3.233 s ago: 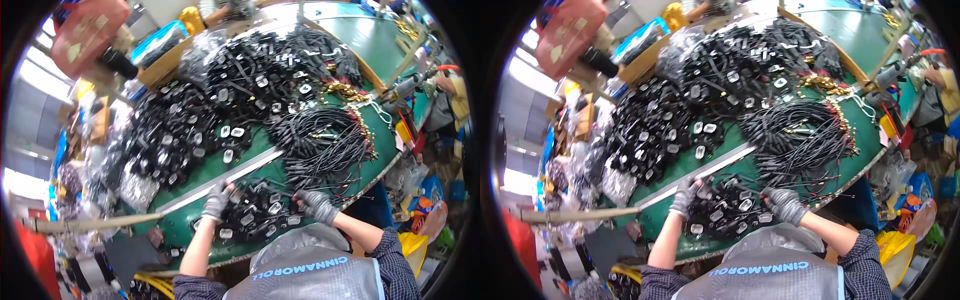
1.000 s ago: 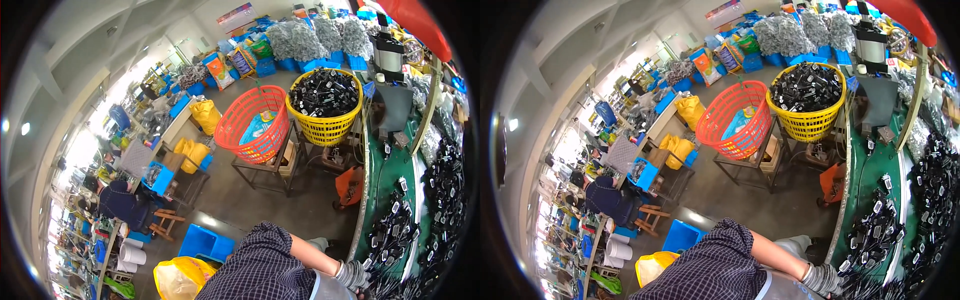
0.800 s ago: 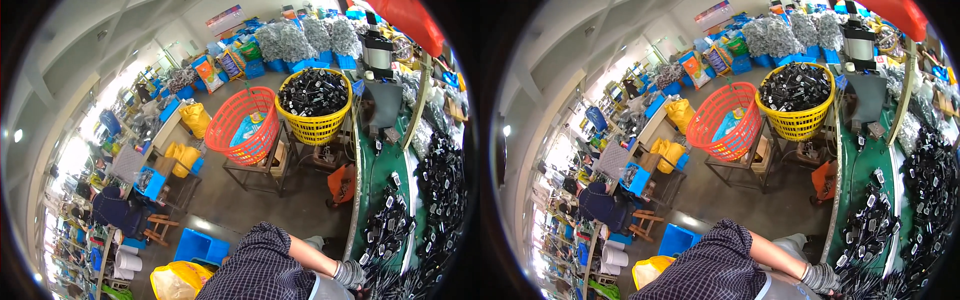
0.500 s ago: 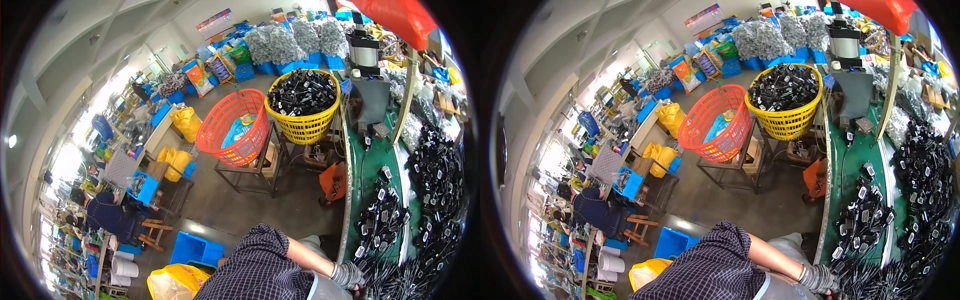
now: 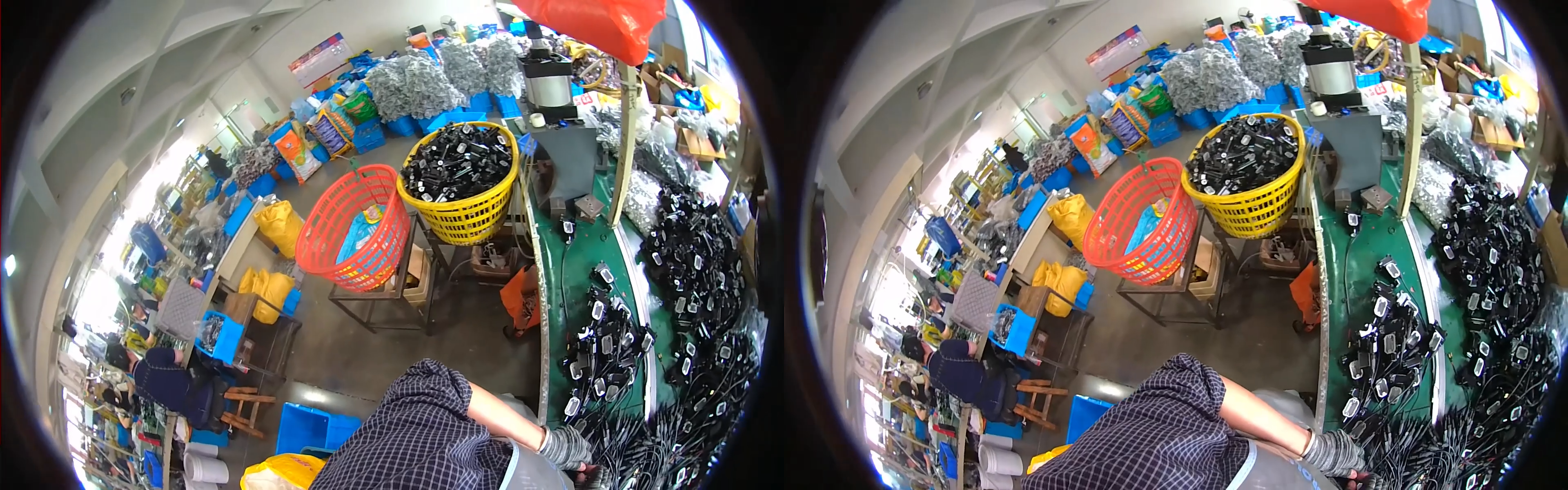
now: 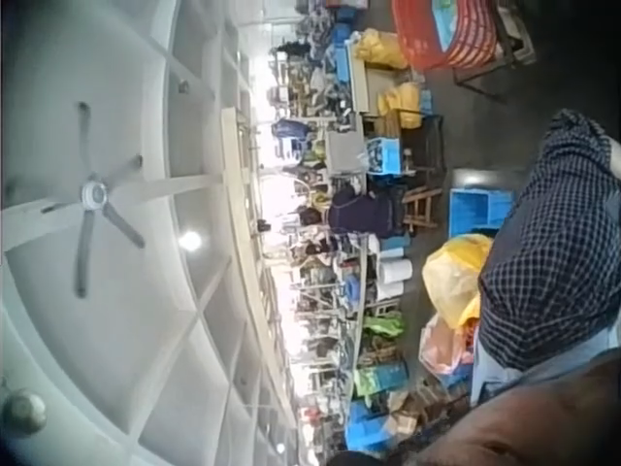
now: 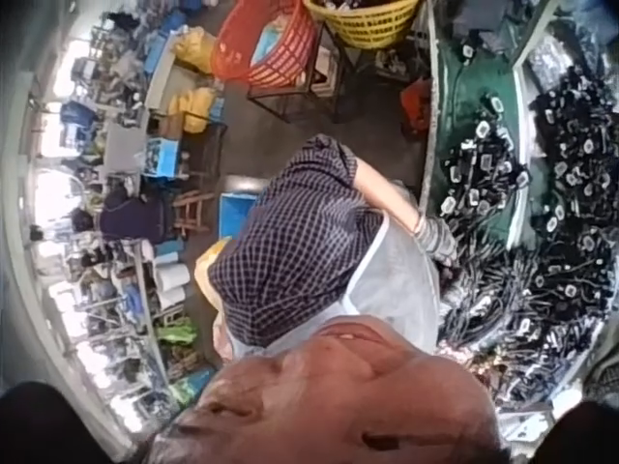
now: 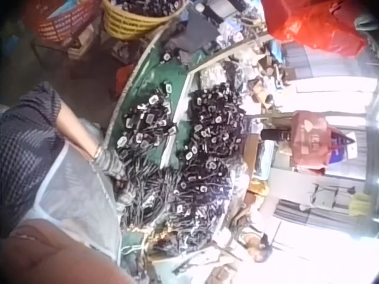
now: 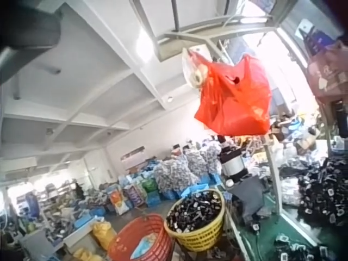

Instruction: Assembling and processing wire harnesses by attaching connectors and tape at a factory workstation.

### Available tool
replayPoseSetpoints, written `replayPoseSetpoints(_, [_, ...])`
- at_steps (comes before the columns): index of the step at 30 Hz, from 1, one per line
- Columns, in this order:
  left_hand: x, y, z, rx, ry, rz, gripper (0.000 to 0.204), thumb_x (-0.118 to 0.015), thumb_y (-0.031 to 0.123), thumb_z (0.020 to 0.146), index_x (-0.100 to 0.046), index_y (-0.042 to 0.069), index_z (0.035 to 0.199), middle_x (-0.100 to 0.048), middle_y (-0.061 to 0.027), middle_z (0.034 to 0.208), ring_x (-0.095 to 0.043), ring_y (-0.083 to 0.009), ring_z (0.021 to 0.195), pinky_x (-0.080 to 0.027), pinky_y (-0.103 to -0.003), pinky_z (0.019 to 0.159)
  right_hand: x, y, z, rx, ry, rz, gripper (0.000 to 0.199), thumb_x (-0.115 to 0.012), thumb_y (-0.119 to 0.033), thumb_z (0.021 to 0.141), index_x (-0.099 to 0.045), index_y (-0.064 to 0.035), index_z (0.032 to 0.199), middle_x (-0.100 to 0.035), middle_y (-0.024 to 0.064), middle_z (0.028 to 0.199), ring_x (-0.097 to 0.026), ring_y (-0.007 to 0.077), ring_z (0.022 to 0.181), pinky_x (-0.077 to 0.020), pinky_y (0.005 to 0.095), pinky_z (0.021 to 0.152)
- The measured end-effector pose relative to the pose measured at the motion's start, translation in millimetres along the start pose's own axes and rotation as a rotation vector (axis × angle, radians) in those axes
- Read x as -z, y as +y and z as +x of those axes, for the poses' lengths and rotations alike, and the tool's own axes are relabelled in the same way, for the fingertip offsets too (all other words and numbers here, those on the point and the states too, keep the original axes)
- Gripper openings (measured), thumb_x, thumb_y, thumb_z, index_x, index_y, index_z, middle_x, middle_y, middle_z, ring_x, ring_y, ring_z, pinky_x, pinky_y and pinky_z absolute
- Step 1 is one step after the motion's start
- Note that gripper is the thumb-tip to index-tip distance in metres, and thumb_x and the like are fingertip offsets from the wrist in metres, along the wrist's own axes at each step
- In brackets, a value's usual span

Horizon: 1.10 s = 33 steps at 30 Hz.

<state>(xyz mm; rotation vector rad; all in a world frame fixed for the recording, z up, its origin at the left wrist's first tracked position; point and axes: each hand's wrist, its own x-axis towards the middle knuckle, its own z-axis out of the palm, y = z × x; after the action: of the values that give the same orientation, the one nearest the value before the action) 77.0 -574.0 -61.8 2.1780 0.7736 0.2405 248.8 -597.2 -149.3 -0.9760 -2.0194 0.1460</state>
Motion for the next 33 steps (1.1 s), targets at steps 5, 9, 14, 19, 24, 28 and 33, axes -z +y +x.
replayPoseSetpoints(5, [34.2,7.4,0.6,-0.171,-0.101,-0.276,0.019,-0.054,0.026,0.072,-0.058,0.014,0.087,-0.058,-0.0096,0.075,-0.057,-0.0268,0.071,-0.044,-0.036,0.059,45.2,-55.9,-22.0,-0.25,-0.048,-0.3,0.015,-0.051,-0.013,0.073,-0.052,0.0002,0.081,-0.052,0.0144,0.077,-0.05,0.033,0.073,-0.0405,0.0395,0.067])
replayPoseSetpoints(9, [41.8,-9.9,-1.3,-0.077,-0.132,-0.159,0.026,-0.053,0.026,0.076,-0.052,0.012,0.097,-0.055,-0.0105,0.082,-0.056,-0.028,0.076,-0.044,-0.036,0.062,47.7,-96.6,71.0,-0.529,-0.19,-0.251,0.018,-0.05,-0.021,0.074,-0.051,-0.0043,0.071,-0.05,0.0118,0.07,-0.047,0.0315,0.067,-0.0359,0.0405,0.064])
replayPoseSetpoints(14, [49.3,-16.9,19.4,-0.077,-0.387,-0.131,0.025,-0.048,0.025,0.081,-0.051,0.01,0.1,-0.054,-0.0117,0.081,-0.055,-0.0292,0.076,-0.045,-0.036,0.062,52.1,-100.7,86.3,-0.734,-0.125,-0.266,0.013,-0.052,-0.019,0.072,-0.052,-0.0057,0.071,-0.051,0.0098,0.069,-0.048,0.0303,0.067,-0.0363,0.0404,0.066])
replayPoseSetpoints(19, [42.6,-28.2,21.4,-0.12,-0.248,-0.305,0.026,-0.042,0.029,0.084,-0.051,0.009,0.098,-0.054,-0.012,0.08,-0.055,-0.0289,0.073,-0.044,-0.035,0.063,46.9,-92.2,85.9,-0.713,-0.226,-0.417,0.011,-0.053,-0.017,0.072,-0.053,-0.0062,0.073,-0.052,0.0093,0.067,-0.05,0.0296,0.068,-0.0378,0.0399,0.068])
replayPoseSetpoints(24, [49.1,-41.9,39.8,-0.128,-0.187,-0.276,0.026,-0.04,0.029,0.084,-0.053,0.006,0.086,-0.055,-0.0129,0.079,-0.053,-0.029,0.071,-0.042,-0.037,0.063,56.2,-86.2,99.0,-0.993,-0.195,-0.191,0.013,-0.055,-0.016,0.073,-0.054,-0.0058,0.082,-0.055,0.0117,0.069,-0.054,0.0296,0.067,-0.0422,0.0379,0.063])
replayPoseSetpoints(28, [94.0,-79.5,94.9,-0.152,-0.132,0.001,0.028,-0.039,0.027,0.084,-0.054,0.004,0.077,-0.054,-0.0141,0.071,-0.052,-0.0302,0.07,-0.041,-0.038,0.063,68.1,-80.5,83.9,-1.215,0.011,0.022,0.018,-0.056,-0.016,0.074,-0.054,-0.0064,0.089,-0.057,0.0138,0.071,-0.056,0.0299,0.065,-0.0439,0.0366,0.057])
replayPoseSetpoints(33, [138.4,-150.8,166.2,-0.088,-0.155,0.414,0.027,-0.042,0.028,0.082,-0.057,0.004,0.08,-0.058,-0.0132,0.075,-0.056,-0.0299,0.074,-0.043,-0.038,0.065,60.5,-82.1,60.2,-1.366,-0.06,0.037,0.018,-0.055,-0.016,0.073,-0.056,-0.0084,0.089,-0.058,0.0126,0.075,-0.057,0.0275,0.071,-0.0441,0.0372,0.06])
